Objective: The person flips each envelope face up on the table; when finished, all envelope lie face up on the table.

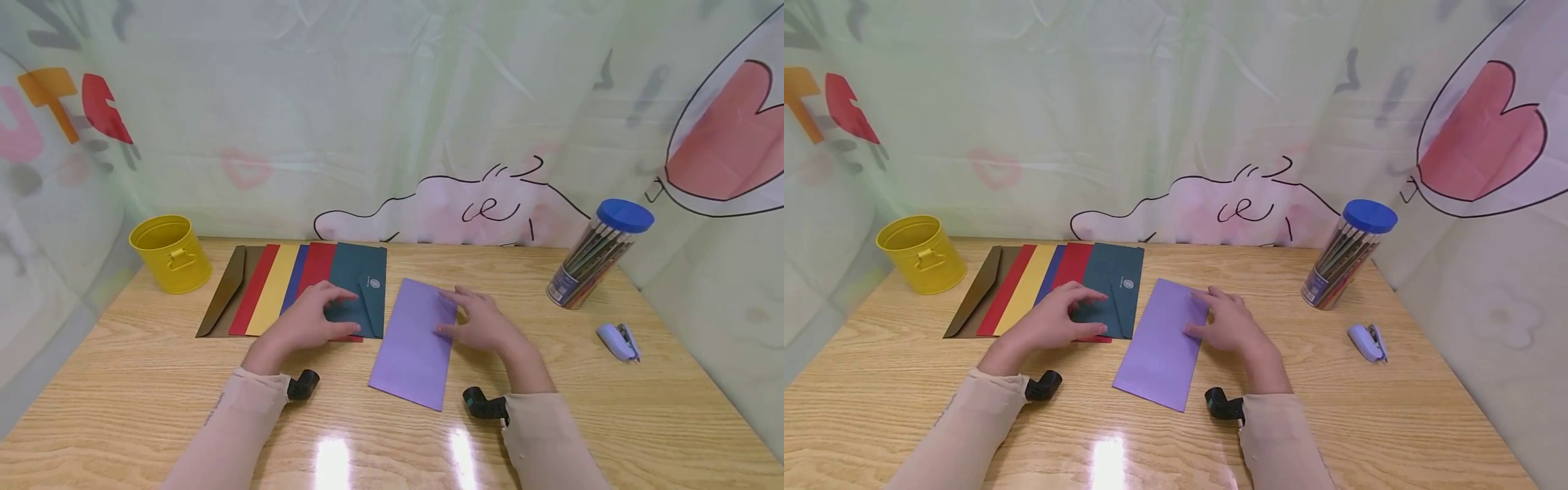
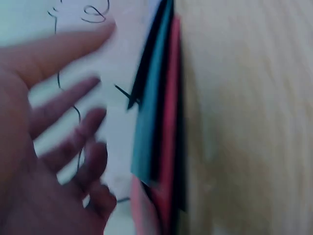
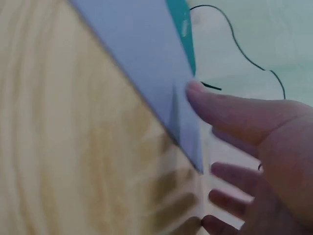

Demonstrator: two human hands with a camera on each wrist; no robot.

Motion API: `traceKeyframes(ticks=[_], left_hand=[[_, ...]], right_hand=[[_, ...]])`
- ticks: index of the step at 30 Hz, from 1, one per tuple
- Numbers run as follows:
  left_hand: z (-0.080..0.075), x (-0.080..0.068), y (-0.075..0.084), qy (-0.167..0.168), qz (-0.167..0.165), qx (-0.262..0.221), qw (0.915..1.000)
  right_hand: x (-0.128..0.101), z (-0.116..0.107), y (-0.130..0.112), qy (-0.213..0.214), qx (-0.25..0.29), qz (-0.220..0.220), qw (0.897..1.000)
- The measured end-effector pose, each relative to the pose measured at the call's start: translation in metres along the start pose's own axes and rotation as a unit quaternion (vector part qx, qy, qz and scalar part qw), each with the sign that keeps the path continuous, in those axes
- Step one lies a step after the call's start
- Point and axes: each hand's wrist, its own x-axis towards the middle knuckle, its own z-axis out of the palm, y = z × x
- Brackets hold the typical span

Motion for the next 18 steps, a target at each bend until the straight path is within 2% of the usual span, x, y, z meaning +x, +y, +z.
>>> traceKeyframes(ticks=[4,7,10,13,18], left_hand=[[0.005,-0.002,0.019,-0.076,0.058,-0.031,0.995],[0.015,-0.003,0.033,-0.143,0.085,-0.04,0.9852],[0.029,-0.005,0.046,-0.193,0.106,-0.028,0.9751],[0.042,-0.008,0.054,-0.213,0.121,0.01,0.9695],[0.052,-0.01,0.058,-0.212,0.13,0.068,0.9663]], right_hand=[[-0.002,0.002,0.001,-0.027,-0.036,0.019,0.999],[-0.003,0.0,0.0,-0.029,-0.038,0.03,0.998],[-0.005,-0.003,0.0,-0.032,-0.035,0.041,0.998],[-0.006,-0.004,0.001,-0.033,-0.029,0.042,0.998],[-0.005,-0.004,0.002,-0.032,-0.021,0.04,0.998]])
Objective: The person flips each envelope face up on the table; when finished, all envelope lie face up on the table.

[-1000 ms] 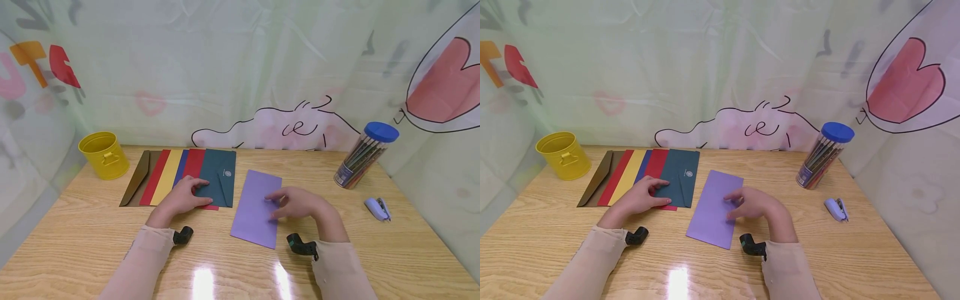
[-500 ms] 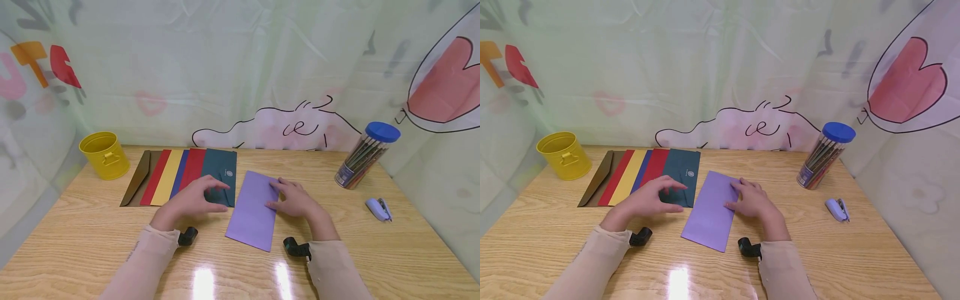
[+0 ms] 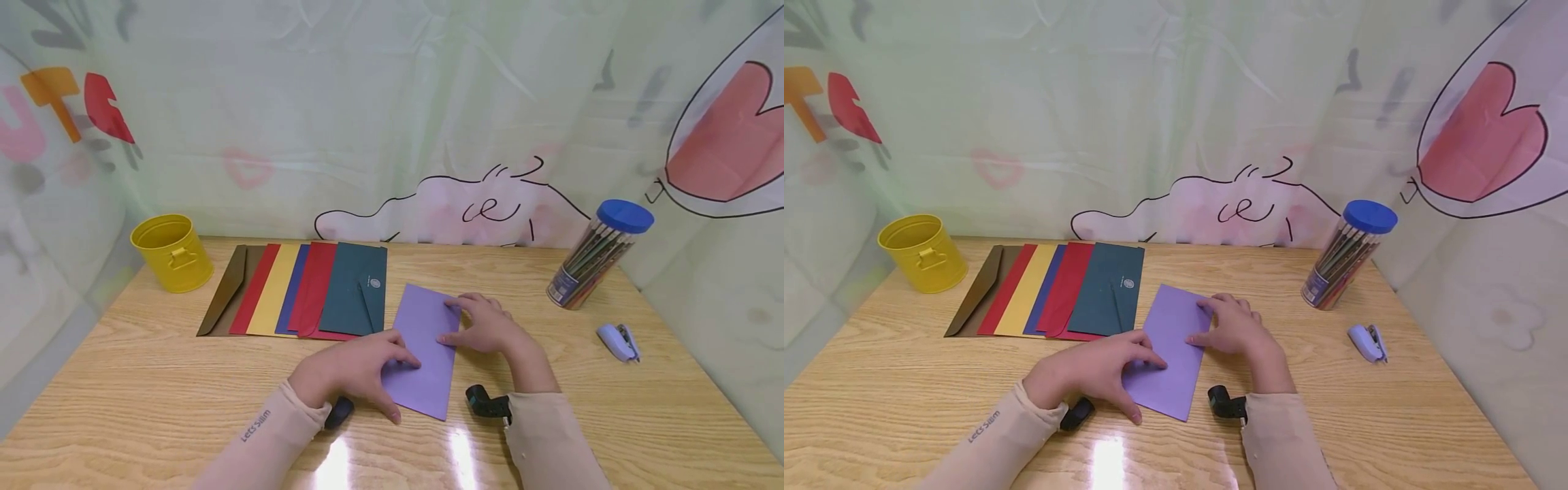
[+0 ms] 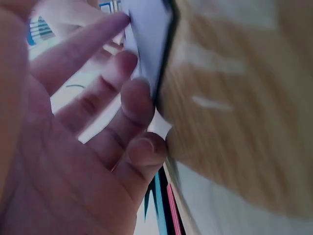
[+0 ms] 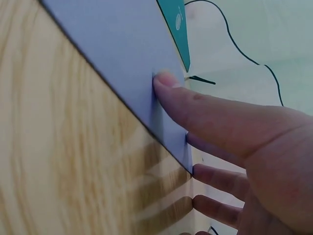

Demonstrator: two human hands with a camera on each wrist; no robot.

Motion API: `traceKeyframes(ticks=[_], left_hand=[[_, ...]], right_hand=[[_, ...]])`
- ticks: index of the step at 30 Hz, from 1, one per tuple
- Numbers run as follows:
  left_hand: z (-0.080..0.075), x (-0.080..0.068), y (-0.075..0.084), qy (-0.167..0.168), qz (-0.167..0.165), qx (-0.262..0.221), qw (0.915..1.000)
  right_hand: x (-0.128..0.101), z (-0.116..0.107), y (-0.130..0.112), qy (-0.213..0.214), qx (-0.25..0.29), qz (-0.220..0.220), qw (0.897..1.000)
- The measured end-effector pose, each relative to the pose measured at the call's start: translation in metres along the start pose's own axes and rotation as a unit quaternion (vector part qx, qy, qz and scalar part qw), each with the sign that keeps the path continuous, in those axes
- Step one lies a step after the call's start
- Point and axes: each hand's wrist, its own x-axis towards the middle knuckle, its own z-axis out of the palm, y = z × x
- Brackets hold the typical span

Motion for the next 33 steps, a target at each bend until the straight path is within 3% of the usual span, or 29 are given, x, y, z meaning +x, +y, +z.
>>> traceKeyframes(ticks=[6,11,17,22,27,30,33], left_hand=[[0.0,0.0,-0.001,0.019,0.021,0.01,0.9996],[-0.003,-0.001,-0.002,0.039,0.039,0.049,0.9973],[-0.004,-0.003,-0.002,0.048,0.034,0.075,0.9954],[-0.005,-0.004,-0.002,0.053,0.029,0.096,0.9936],[-0.006,-0.005,-0.003,0.078,0.06,0.093,0.9908],[-0.007,-0.005,-0.004,0.121,0.098,0.092,0.9834],[-0.007,-0.004,-0.006,0.18,0.148,0.119,0.9652]], right_hand=[[0.001,0.0,0.003,0.011,0.012,-0.001,1.0],[0.002,0.001,0.005,0.023,0.021,0.007,0.999],[0.003,0.002,0.009,0.037,0.033,0.027,0.998],[0.003,0.001,0.01,0.038,0.036,0.019,0.998],[0.002,0.001,0.012,0.041,0.042,0.02,0.998],[0.001,0.001,0.013,0.046,0.047,0.025,0.998],[0.001,0.001,0.013,0.049,0.049,0.025,0.997]])
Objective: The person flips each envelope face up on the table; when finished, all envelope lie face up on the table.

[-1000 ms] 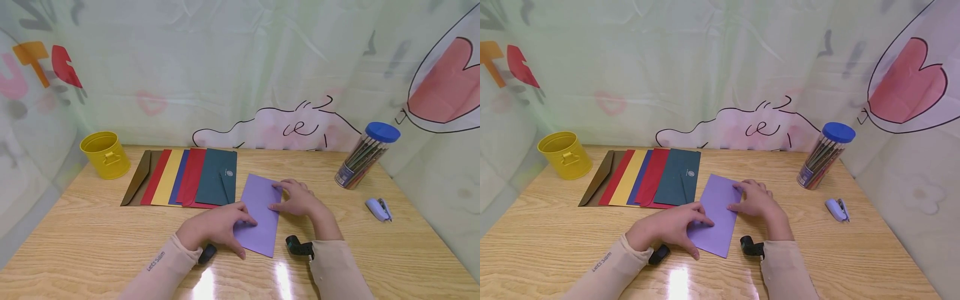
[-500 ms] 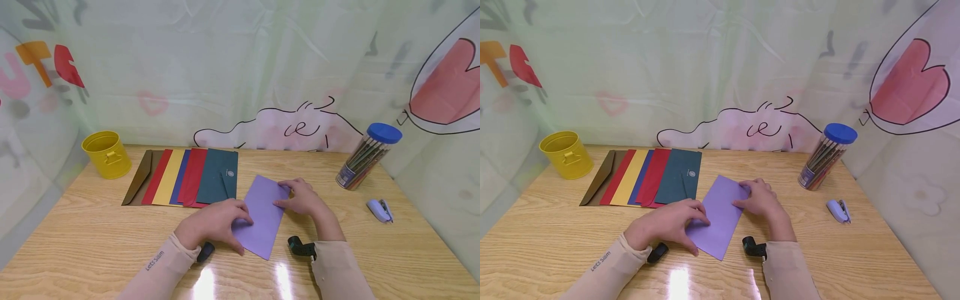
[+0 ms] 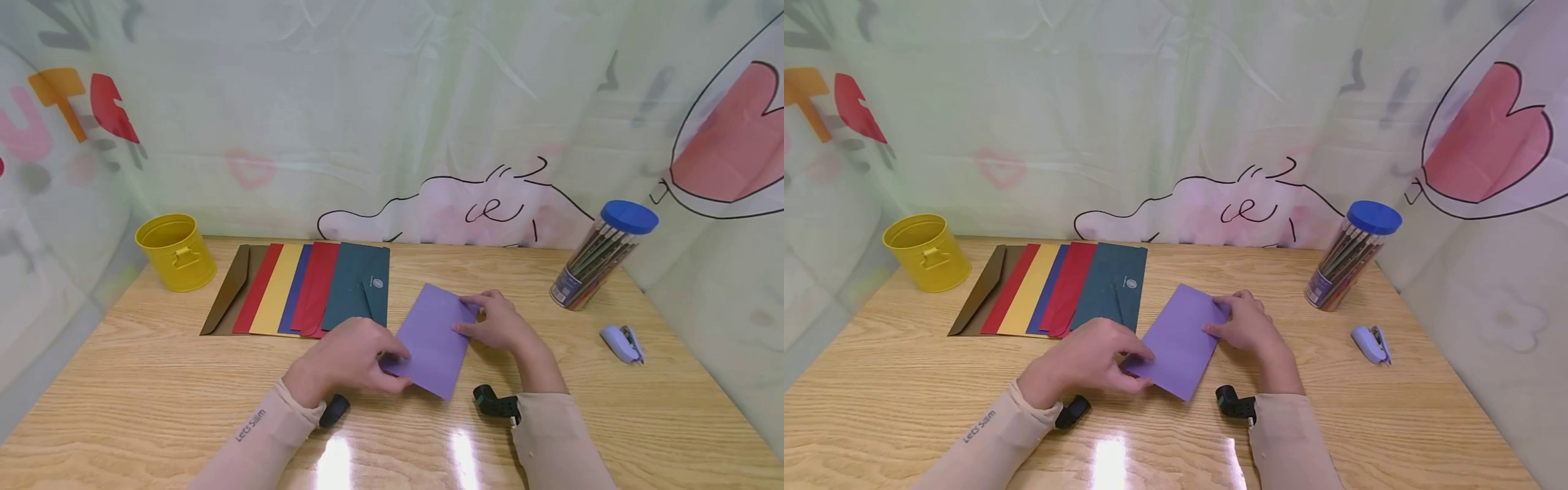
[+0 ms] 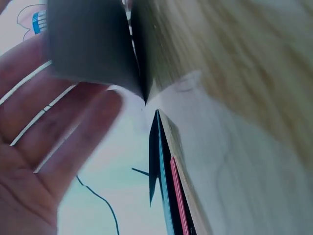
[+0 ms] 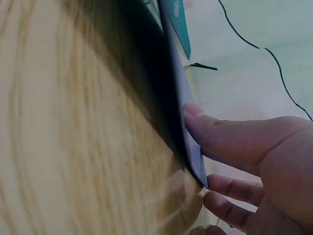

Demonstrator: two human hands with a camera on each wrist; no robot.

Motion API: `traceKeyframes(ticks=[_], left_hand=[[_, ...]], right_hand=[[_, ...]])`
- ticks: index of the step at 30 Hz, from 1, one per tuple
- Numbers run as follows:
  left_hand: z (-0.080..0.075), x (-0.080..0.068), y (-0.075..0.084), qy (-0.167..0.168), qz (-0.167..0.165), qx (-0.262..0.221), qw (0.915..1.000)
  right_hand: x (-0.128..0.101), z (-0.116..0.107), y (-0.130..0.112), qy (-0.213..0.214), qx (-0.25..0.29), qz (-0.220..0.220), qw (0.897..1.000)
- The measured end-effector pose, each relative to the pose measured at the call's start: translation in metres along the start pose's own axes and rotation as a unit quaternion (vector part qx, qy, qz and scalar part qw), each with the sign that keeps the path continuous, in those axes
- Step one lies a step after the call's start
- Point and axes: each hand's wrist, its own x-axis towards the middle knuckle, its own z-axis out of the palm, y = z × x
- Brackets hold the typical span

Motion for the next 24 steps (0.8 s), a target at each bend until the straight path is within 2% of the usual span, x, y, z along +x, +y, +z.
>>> traceKeyframes(ticks=[3,6,11,14,16,18,20,22,24], left_hand=[[0.0,0.001,-0.002,0.048,0.041,0.041,0.9972],[-0.002,0.002,-0.003,0.061,0.046,0.057,0.9954],[-0.007,-0.001,-0.003,0.034,-0.012,0.027,0.999],[-0.01,-0.002,-0.003,0.043,-0.04,0.007,0.9983],[-0.01,-0.003,-0.004,0.065,-0.049,-0.017,0.9965],[-0.012,-0.003,-0.005,0.097,-0.051,-0.044,0.993],[-0.013,-0.003,-0.006,0.133,-0.068,-0.075,0.986],[-0.016,-0.003,-0.008,0.173,-0.109,-0.12,0.9715],[-0.019,-0.004,-0.01,0.203,-0.163,-0.182,0.9482]], right_hand=[[0.0,-0.001,0.001,0.002,0.003,-0.006,1.0],[0.0,-0.001,0.003,0.003,0.013,-0.005,1.0],[0.003,-0.001,0.006,-0.003,0.05,0.018,0.999],[0.005,-0.003,0.005,0.0,0.122,0.042,0.992],[0.006,-0.005,0.003,0.014,0.21,0.052,0.976],[0.007,-0.007,0.001,0.031,0.308,0.041,0.95],[0.007,-0.01,0.0,0.046,0.381,0.022,0.923],[0.006,-0.012,0.0,0.061,0.423,-0.006,0.904],[0.004,-0.013,0.0,0.078,0.428,-0.026,0.9]])
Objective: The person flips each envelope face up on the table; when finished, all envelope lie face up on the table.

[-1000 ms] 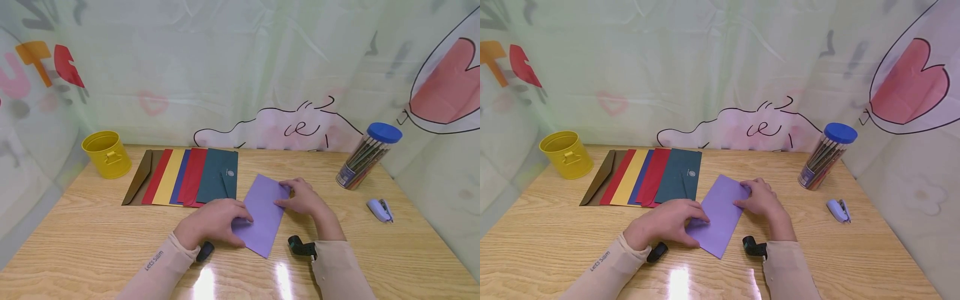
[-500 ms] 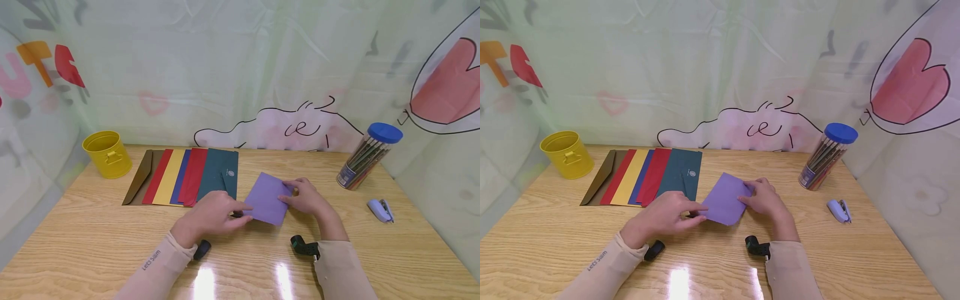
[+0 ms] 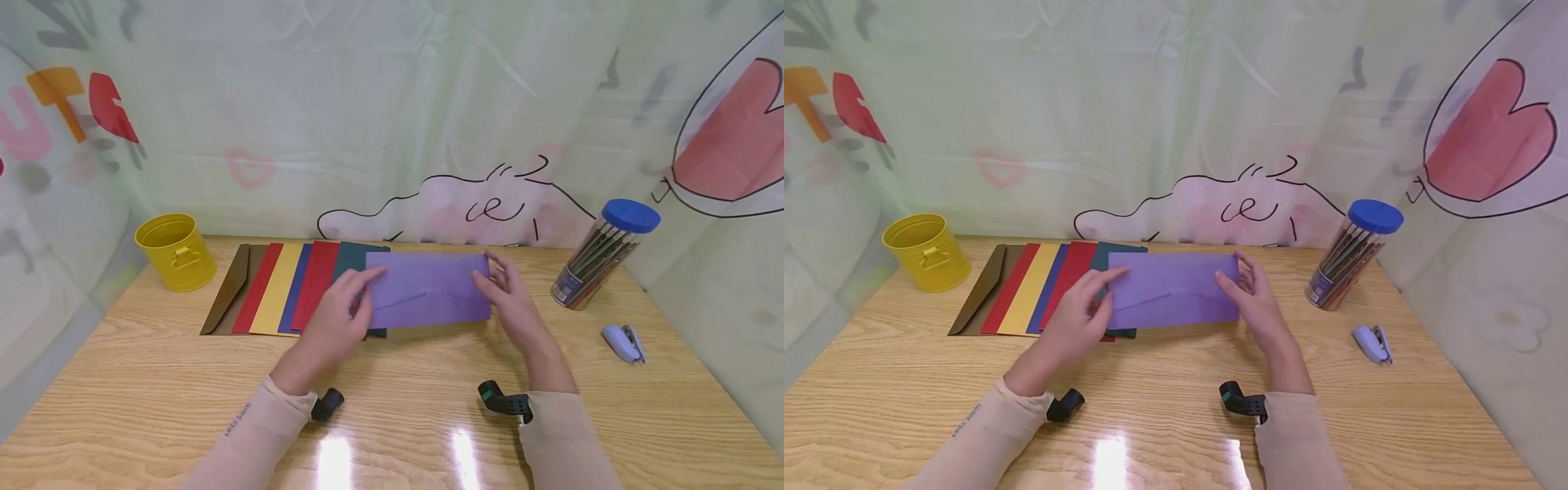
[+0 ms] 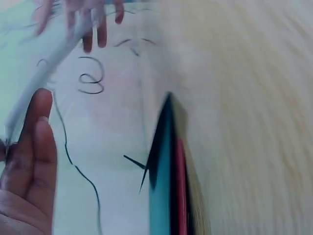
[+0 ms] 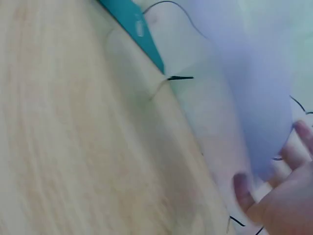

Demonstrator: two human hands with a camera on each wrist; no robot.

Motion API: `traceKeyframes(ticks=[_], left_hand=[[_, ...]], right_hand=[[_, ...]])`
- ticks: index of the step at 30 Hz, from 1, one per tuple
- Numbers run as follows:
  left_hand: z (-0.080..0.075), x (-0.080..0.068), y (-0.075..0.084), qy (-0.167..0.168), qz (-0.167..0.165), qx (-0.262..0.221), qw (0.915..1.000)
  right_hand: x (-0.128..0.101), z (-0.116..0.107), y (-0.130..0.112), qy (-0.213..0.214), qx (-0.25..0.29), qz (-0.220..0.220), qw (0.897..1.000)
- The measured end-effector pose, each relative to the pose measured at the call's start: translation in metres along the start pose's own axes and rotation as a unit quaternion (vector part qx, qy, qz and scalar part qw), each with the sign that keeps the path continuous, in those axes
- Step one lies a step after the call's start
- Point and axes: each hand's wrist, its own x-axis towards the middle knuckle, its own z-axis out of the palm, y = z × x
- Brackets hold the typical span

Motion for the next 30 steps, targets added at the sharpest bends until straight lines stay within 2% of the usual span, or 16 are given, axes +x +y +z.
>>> traceKeyframes(ticks=[2,4,10,15,21,23,26,30], left_hand=[[-0.005,0.001,-0.001,0.02,-0.056,-0.054,0.9967],[-0.009,0.001,-0.003,0.02,-0.097,-0.094,0.9906],[-0.019,0.002,-0.012,-0.022,-0.127,-0.116,0.9848],[-0.023,0.0,-0.018,-0.072,-0.168,-0.147,0.9722],[-0.025,-0.002,-0.025,-0.102,-0.179,-0.192,0.9595],[-0.026,-0.002,-0.027,-0.116,-0.176,-0.184,0.9601],[-0.026,-0.003,-0.028,-0.161,-0.167,-0.169,0.9579],[-0.022,-0.004,-0.027,-0.228,-0.158,-0.167,0.9461]], right_hand=[[-0.001,-0.002,0.0,0.01,-0.013,-0.022,1.0],[-0.001,-0.002,0.001,0.019,-0.026,-0.038,0.999],[-0.002,-0.001,0.0,0.021,-0.063,-0.049,0.997],[-0.002,-0.001,0.0,0.006,-0.092,-0.049,0.995],[0.0,0.0,0.003,-0.018,-0.122,-0.047,0.991],[0.0,0.001,0.004,-0.024,-0.134,-0.043,0.99],[0.0,0.002,0.005,-0.027,-0.154,-0.042,0.987],[-0.001,0.002,0.007,-0.028,-0.177,-0.041,0.983]])
